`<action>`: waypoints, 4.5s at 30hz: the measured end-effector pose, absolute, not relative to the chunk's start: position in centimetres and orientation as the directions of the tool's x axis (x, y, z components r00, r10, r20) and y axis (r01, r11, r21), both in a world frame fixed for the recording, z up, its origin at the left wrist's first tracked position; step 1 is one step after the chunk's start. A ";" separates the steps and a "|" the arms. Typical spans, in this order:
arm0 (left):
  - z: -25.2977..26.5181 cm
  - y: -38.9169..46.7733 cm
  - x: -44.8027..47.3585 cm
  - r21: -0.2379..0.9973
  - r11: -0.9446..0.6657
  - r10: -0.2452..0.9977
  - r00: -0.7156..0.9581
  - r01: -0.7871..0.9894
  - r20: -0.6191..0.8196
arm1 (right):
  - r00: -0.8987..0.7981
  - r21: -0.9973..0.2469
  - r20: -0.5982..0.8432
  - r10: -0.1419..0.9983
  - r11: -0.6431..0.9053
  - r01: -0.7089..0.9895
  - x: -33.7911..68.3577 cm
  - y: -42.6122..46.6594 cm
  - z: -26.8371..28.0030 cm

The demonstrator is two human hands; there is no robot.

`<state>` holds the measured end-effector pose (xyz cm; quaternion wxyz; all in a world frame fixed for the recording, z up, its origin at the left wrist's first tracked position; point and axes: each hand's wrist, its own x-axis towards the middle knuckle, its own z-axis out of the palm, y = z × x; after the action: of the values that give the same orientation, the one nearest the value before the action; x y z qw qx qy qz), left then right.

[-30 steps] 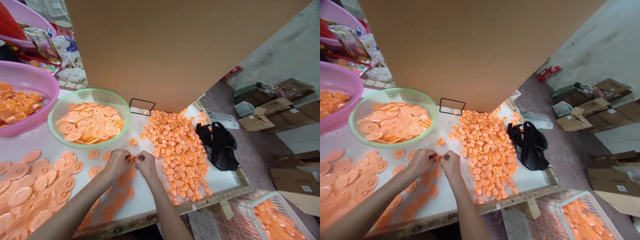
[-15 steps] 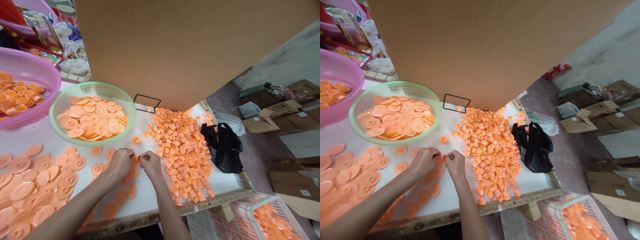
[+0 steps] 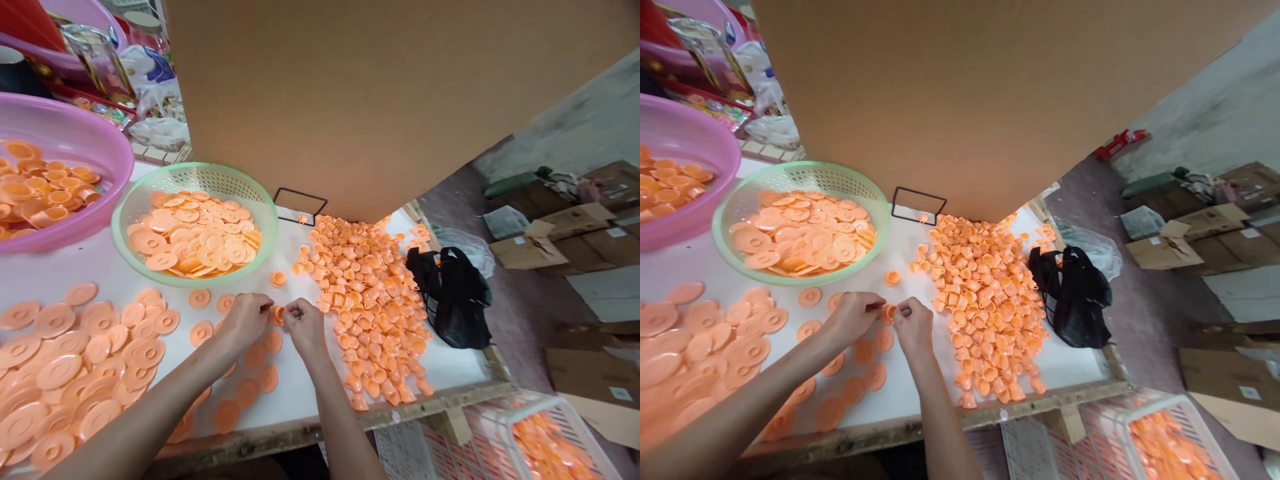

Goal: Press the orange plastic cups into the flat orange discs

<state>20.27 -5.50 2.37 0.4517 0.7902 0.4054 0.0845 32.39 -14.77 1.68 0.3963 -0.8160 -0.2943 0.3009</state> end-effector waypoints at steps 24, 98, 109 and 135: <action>1.9 -6.3 21.6 0.817 0.084 0.685 0.562 0.571 -0.463 | 0.646 -0.752 -0.128 0.753 -0.498 0.432 30.9 -14.7 0.5; 1.9 -9.5 17.7 0.555 -0.693 0.513 0.855 0.460 -0.068 | 0.644 -0.827 -0.233 0.729 -0.497 0.263 31.0 -21.7 2.1; 2.1 -9.2 17.5 0.667 -0.580 0.491 0.854 0.467 -0.171 | 0.604 -0.735 -0.164 0.780 -0.505 0.452 28.6 -19.7 2.3; 3.8 -10.0 18.1 0.792 -0.123 0.657 0.648 0.598 -0.386 | 0.710 -0.417 0.005 0.704 -0.644 0.641 34.1 -28.8 3.3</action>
<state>18.13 -10.03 3.83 0.5128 0.7489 0.4187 0.0287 34.10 -28.79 3.34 0.1980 -0.9033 -0.3723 0.0790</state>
